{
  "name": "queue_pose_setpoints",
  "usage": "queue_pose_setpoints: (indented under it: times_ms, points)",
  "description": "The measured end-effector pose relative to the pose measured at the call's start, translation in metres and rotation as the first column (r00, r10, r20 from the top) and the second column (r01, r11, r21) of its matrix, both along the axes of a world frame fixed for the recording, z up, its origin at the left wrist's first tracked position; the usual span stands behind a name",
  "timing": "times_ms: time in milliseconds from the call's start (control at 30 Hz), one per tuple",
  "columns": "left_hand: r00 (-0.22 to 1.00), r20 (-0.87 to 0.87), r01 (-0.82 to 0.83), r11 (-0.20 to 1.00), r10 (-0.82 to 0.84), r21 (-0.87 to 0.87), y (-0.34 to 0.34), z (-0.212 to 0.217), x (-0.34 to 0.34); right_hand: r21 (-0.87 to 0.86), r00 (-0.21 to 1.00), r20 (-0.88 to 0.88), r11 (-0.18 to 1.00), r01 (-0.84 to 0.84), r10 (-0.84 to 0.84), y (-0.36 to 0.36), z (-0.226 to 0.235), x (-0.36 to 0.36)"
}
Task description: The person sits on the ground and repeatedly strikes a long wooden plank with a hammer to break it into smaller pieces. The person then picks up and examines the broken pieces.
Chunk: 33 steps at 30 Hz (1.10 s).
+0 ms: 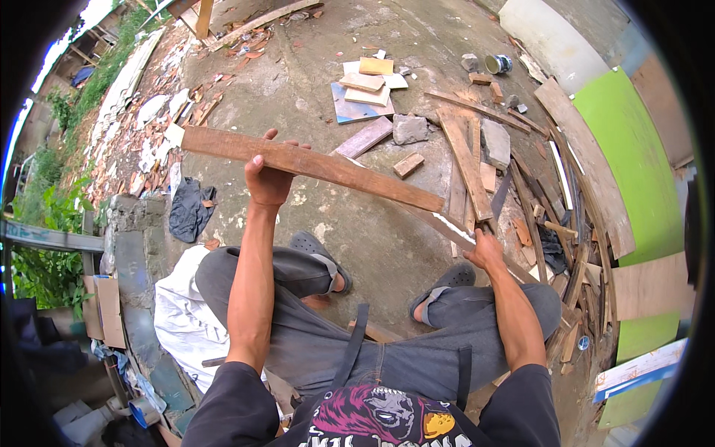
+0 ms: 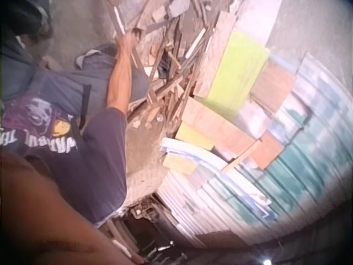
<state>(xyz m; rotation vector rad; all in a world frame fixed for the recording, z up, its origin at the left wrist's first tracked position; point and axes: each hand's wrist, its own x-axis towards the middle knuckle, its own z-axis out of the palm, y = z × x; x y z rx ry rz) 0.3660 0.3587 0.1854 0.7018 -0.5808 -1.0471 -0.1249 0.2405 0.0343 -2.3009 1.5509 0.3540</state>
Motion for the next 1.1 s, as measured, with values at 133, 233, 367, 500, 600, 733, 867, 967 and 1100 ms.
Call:
queue_pose_setpoints:
  times_ms: [133,233,367,500,600,733,867,967,1100]
  points:
    - [0.989,-0.129,-0.087,0.992,0.075,-0.088,-0.009,0.010,-0.015,0.033,0.997,-0.074,0.999,0.002,0.001,-0.001,-0.004,-0.001]
    - [0.944,-0.225,-0.245,0.969,0.241,0.011,-0.019,0.018,-0.032,0.072,0.986,-0.161,0.996,0.050,-0.038,-0.001,-0.011,0.001]
    - [0.852,-0.259,-0.436,0.891,0.455,0.131,-0.026,0.013,-0.042,0.054,0.983,-0.165,0.995,0.085,-0.075,0.005,-0.061,-0.012]
    - [0.880,-0.248,-0.376,0.913,0.406,0.161,-0.022,0.001,-0.028,0.152,0.962,-0.269,0.984,0.094,-0.050,0.015,-0.104,-0.020]
    - [0.907,-0.290,-0.297,0.952,0.307,0.079,-0.023,0.002,-0.032,0.222,0.937,-0.351,0.971,0.091,-0.008,0.019,-0.122,-0.021]
    - [0.942,-0.249,-0.226,0.974,0.224,0.022,-0.030,0.011,-0.035,0.191,0.956,-0.289,0.976,0.101,-0.043,0.017,-0.125,-0.014]
    - [0.928,-0.292,-0.232,0.972,0.231,0.032,-0.033,0.017,-0.033,0.095,0.985,0.023,0.981,0.167,-0.170,-0.018,-0.054,0.054]
    - [0.936,-0.297,-0.190,0.981,0.189,0.027,-0.047,0.018,-0.043,0.077,0.852,0.497,0.986,0.145,-0.164,-0.050,-0.012,0.093]
    - [0.929,-0.328,-0.166,0.985,0.172,0.047,-0.043,0.013,-0.044,0.242,0.656,0.741,0.968,-0.065,-0.141,-0.016,0.126,0.161]
